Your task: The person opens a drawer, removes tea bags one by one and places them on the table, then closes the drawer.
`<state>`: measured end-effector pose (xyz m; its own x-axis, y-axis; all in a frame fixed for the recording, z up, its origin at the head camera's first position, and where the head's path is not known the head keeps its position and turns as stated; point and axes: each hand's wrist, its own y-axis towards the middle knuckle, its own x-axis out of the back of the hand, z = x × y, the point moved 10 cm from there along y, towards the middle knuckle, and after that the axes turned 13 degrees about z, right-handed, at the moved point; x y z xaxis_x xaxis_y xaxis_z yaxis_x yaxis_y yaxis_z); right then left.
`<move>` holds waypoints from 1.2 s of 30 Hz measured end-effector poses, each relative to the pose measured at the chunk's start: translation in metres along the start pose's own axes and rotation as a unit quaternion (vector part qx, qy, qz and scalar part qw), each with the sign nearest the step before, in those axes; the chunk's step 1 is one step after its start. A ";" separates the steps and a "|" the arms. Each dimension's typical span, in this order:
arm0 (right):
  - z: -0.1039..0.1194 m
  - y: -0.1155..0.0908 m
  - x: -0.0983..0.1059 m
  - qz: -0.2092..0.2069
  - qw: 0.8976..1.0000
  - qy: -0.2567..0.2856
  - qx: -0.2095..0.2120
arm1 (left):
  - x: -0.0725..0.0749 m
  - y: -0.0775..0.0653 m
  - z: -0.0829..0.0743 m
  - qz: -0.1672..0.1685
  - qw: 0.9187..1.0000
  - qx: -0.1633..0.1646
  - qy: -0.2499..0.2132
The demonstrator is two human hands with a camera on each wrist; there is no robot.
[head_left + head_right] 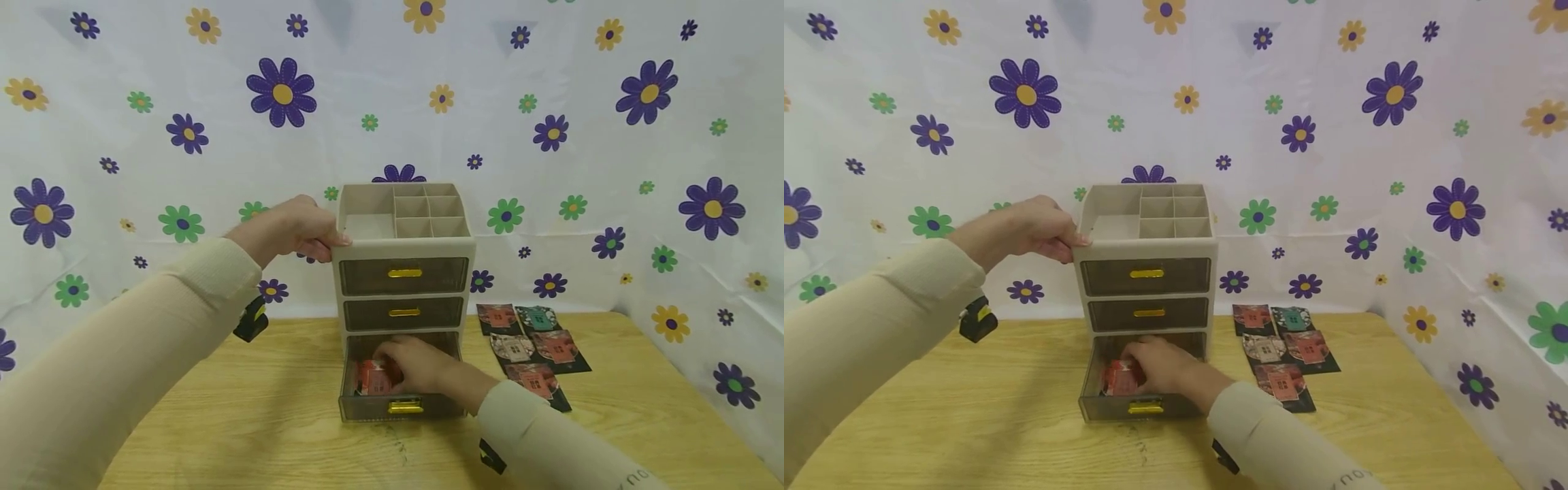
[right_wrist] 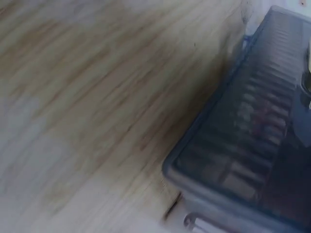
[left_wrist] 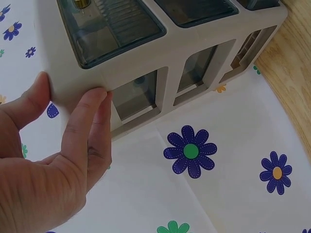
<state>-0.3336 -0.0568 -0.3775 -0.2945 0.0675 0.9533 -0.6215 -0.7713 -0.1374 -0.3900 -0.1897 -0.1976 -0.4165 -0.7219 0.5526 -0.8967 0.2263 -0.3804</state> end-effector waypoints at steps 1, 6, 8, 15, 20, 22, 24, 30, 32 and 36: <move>-0.001 -0.003 0.004 -0.012 1.000 0.018 0.010 | 0.000 0.000 0.000 0.001 1.000 0.001 -0.001; -0.010 -0.028 0.030 -0.094 0.991 0.088 0.036 | -0.001 0.000 0.000 0.008 1.000 0.001 -0.007; -0.014 -0.042 0.042 -0.123 0.987 0.101 0.036 | -0.001 -0.001 -0.001 0.009 1.000 -0.001 -0.009; -0.032 -0.105 0.085 -0.238 0.966 0.103 0.021 | 0.000 -0.002 -0.001 0.004 1.000 -0.005 -0.004; -0.055 -0.151 0.108 -0.301 0.950 0.080 0.009 | -0.001 -0.002 -0.003 0.004 1.000 -0.008 -0.004; -0.065 -0.167 0.114 -0.311 0.948 0.067 -0.003 | -0.003 -0.001 -0.003 0.006 1.000 -0.007 -0.005; -0.075 -0.180 0.118 -0.313 0.948 0.049 -0.018 | -0.004 -0.001 -0.002 0.009 1.000 -0.006 -0.006; -0.096 -0.215 0.123 -0.303 0.951 -0.043 -0.045 | -0.004 -0.001 0.000 0.008 1.000 -0.007 -0.001; -0.105 -0.223 0.123 -0.289 0.953 -0.068 -0.056 | -0.003 -0.001 -0.001 0.006 1.000 -0.008 0.002; -0.138 -0.231 0.112 -0.213 0.970 -0.050 -0.102 | -0.003 -0.002 -0.001 0.005 1.000 -0.007 -0.002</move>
<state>-0.3234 0.2165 -0.2761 0.0858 0.2832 0.9552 -0.8058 -0.5441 0.2336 -0.3870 -0.1878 -0.1976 -0.4259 -0.7214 0.5461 -0.8940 0.2427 -0.3766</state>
